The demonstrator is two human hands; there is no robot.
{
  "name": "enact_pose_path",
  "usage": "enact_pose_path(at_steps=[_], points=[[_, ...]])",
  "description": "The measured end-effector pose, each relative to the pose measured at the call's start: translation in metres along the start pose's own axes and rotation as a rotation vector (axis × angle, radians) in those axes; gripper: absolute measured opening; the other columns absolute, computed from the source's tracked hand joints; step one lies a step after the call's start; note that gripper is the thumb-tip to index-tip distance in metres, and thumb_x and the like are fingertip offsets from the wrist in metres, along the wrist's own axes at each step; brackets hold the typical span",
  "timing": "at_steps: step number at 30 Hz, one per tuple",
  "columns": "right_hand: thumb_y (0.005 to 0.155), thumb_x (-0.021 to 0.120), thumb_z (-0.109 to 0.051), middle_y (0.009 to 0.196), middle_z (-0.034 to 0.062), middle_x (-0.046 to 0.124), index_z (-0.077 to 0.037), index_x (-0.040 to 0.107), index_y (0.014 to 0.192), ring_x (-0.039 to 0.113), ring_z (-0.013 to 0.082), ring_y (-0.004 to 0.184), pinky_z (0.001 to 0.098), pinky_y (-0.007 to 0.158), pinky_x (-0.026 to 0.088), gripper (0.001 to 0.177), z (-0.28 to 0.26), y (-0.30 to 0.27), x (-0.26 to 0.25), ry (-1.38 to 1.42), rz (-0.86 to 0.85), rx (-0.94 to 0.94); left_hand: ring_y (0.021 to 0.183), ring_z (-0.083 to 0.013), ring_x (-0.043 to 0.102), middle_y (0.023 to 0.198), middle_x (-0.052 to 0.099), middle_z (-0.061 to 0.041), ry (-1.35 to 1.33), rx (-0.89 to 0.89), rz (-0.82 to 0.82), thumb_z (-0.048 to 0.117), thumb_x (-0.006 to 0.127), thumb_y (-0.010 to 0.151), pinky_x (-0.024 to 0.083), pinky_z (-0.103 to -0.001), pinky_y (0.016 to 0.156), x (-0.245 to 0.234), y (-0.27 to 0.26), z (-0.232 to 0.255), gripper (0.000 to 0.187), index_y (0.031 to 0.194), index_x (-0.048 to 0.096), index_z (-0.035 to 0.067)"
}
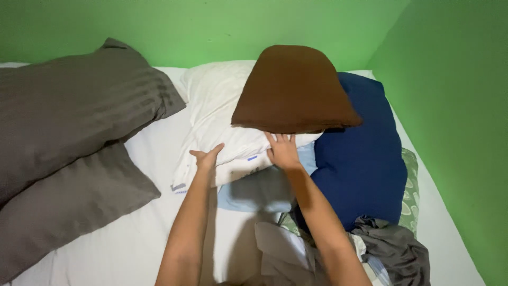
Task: Putting a pillowcase onto a pillow and organizing bedding.
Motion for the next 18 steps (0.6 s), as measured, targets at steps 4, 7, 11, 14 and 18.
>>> enact_pose_path(at_steps=[4,7,11,14,18], points=[[0.084,0.075,-0.04,0.159,0.0205,0.039,-0.021,0.044,0.157,0.038,0.0384,0.146,0.0621,0.115,0.029,0.081,-0.019,0.006,-0.011,0.103,0.054,-0.269,0.125,-0.0347,0.056,0.142,0.051,-0.024,-0.152,0.163,-0.069,0.009,0.083,0.061,0.05,-0.043,0.099,0.009,-0.019,0.028,0.109,0.151,0.024,-0.001],[0.09,0.074,-0.053,0.17,0.012,0.033,-0.026,0.046,0.161,0.034,0.0319,0.153,0.0606,0.119,0.026,0.081,-0.038,0.014,-0.024,0.015,0.175,-0.437,0.104,-0.0309,0.068,0.12,0.069,-0.019,-0.081,0.345,-0.158,0.002,0.077,0.059,0.057,-0.04,0.086,0.009,-0.04,0.056,0.078,0.134,0.055,-0.002],[0.067,0.07,-0.074,0.164,0.0071,0.024,-0.015,0.057,0.143,0.018,0.0353,0.15,0.0773,0.11,0.008,0.097,-0.051,0.042,-0.061,-0.035,0.13,-0.279,0.097,-0.0263,0.071,0.109,0.074,-0.015,0.026,0.52,-0.254,0.002,0.078,0.059,0.056,-0.035,0.086,-0.011,-0.057,0.079,0.065,0.122,0.063,-0.004],[0.072,0.061,-0.083,0.167,0.0033,0.019,-0.012,0.069,0.127,0.011,0.0305,0.154,0.0763,0.111,0.005,0.09,-0.036,0.04,-0.085,-0.191,-0.031,-0.186,0.099,-0.0259,0.07,0.11,0.074,-0.016,0.091,0.538,-0.261,0.004,0.08,0.061,0.055,-0.034,0.087,-0.025,-0.07,0.076,0.063,0.122,0.065,-0.005],[0.094,0.054,-0.062,0.171,-0.0023,0.02,-0.015,0.078,0.116,0.015,0.0211,0.158,0.0751,0.116,0.007,0.057,0.006,0.025,-0.085,-0.198,0.137,-0.156,0.101,-0.0249,0.07,0.112,0.074,-0.014,0.135,0.544,-0.302,0.006,0.082,0.062,0.055,-0.034,0.089,-0.056,-0.09,0.057,0.067,0.126,0.063,-0.005]])
Point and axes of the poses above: each hand's wrist, its own y-axis towards the middle knuckle, its own x-axis out of the palm, z = x × y, the point moved 1 cm from there along y, towards the middle knuckle
